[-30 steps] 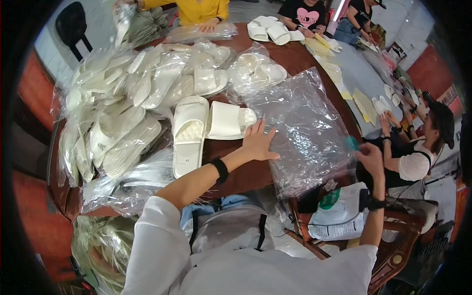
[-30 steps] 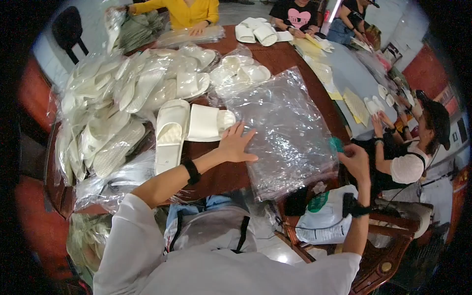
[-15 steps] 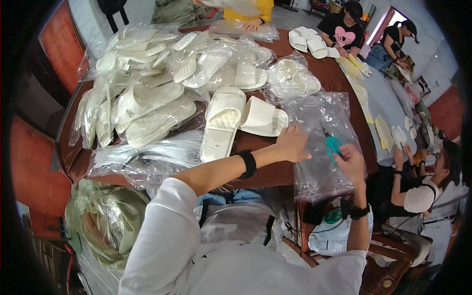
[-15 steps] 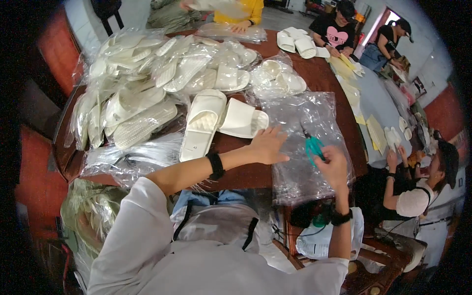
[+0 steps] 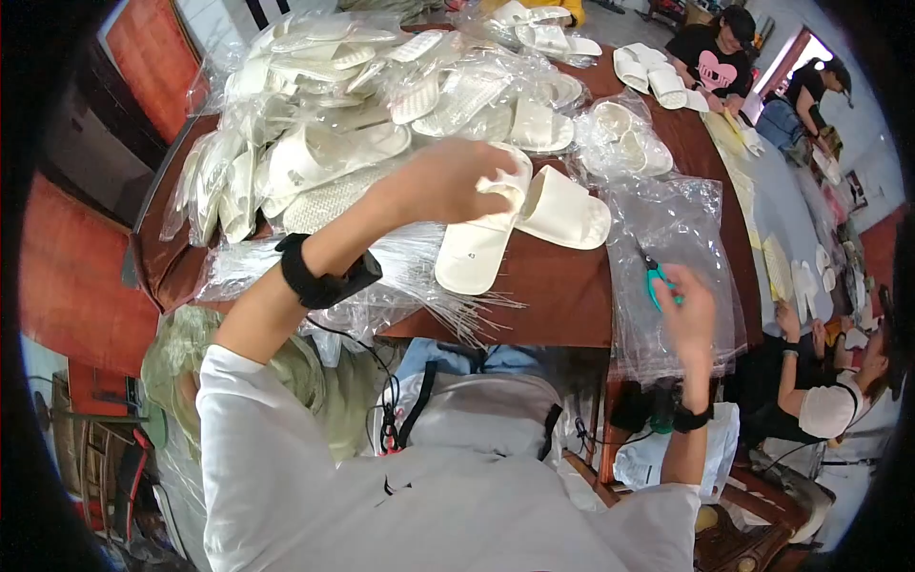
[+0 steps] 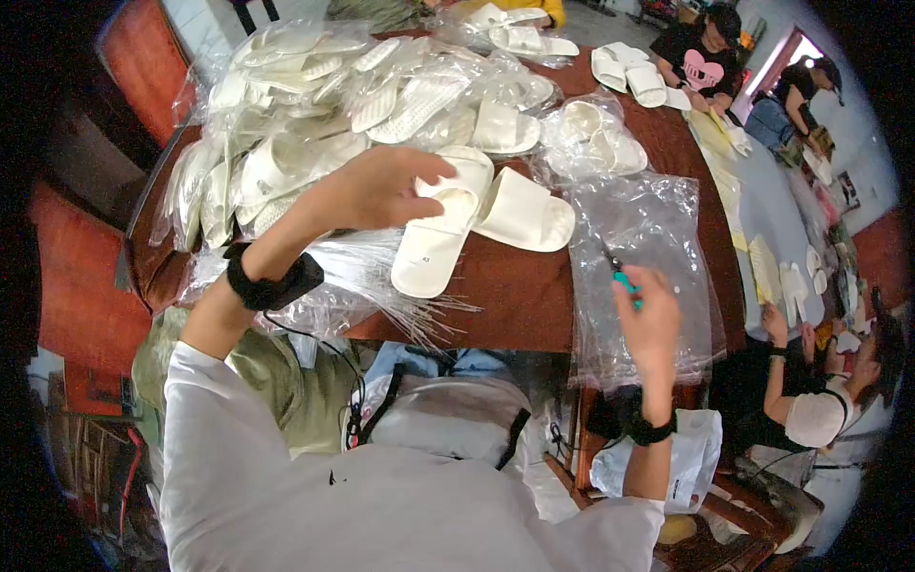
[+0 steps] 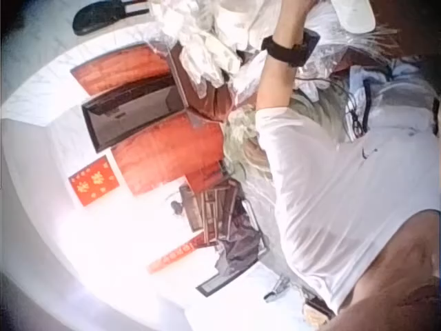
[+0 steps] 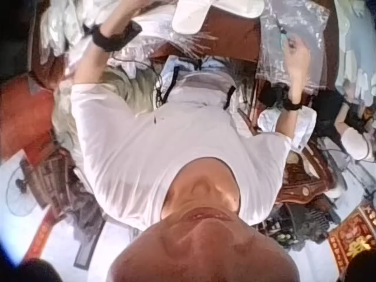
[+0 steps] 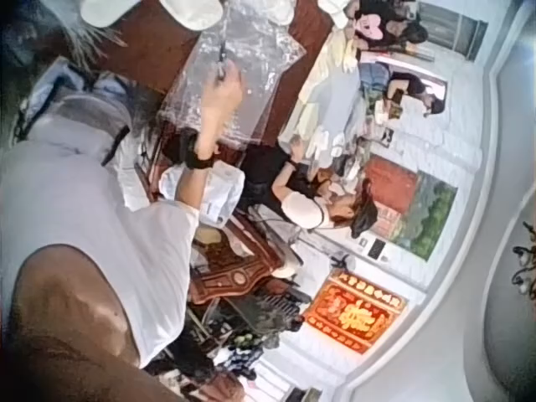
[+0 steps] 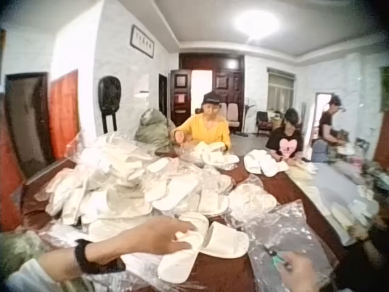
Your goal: Inspecting and packaging pairs of white slippers into plastic bags.
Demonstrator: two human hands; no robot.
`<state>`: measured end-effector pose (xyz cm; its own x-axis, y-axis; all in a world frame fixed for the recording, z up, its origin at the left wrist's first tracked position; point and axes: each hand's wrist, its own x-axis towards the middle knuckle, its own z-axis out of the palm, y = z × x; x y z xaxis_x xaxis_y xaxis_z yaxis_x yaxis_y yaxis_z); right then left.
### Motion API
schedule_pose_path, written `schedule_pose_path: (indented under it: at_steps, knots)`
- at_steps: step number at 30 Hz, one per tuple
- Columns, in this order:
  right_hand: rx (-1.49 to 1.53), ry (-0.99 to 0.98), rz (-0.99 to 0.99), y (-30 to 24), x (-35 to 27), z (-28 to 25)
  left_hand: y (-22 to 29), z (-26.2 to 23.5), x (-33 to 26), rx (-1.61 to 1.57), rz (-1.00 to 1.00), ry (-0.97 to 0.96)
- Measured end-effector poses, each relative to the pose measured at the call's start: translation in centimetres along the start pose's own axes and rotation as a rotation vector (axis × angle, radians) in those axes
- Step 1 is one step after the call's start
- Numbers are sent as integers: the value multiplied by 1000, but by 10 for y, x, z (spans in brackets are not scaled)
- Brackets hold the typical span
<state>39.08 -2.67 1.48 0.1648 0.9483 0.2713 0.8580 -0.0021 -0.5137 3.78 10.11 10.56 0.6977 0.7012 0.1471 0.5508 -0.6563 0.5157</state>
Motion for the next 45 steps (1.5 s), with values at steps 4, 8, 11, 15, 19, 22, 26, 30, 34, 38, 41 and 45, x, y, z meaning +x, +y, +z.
schedule_pose_path:
  at_steps: [4, 8, 11, 15, 19, 22, 26, 30, 34, 38, 41, 45]
  knots:
    - [191, -43, -158, -43, 23, 56, -74, 38, 1, 346, -178, 28]
    - [541, -276, 116, -42, 59, 117, -94, 67, 20, 418, -302, -40]
    - [738, -155, 451, -45, 77, 135, -86, 81, 34, 362, -430, -35]
    - [818, -159, 454, -39, 86, 146, -102, 97, 35, 475, -443, 60]
    - [721, -117, 331, -20, 91, 135, -90, 95, 26, 599, -331, 171]
    - [615, -25, 183, -21, 90, 93, -59, 78, 11, 545, -318, 138]
    - [519, -15, 42, -19, 86, 47, -23, 69, -11, 492, -255, 132]
    - [337, -125, -22, -39, 81, 35, -15, 61, -23, 459, -246, 131]
    - [130, -271, -106, -51, 75, 57, -16, 72, -29, 486, -222, 184]
    - [58, -351, -132, -67, 86, 78, -25, 98, -32, 548, -259, 62]
    - [117, -342, -171, -56, 97, 101, -29, 111, -34, 554, -291, 5]
    - [279, -226, -257, -29, 91, 123, -26, 115, -39, 488, -325, -27]
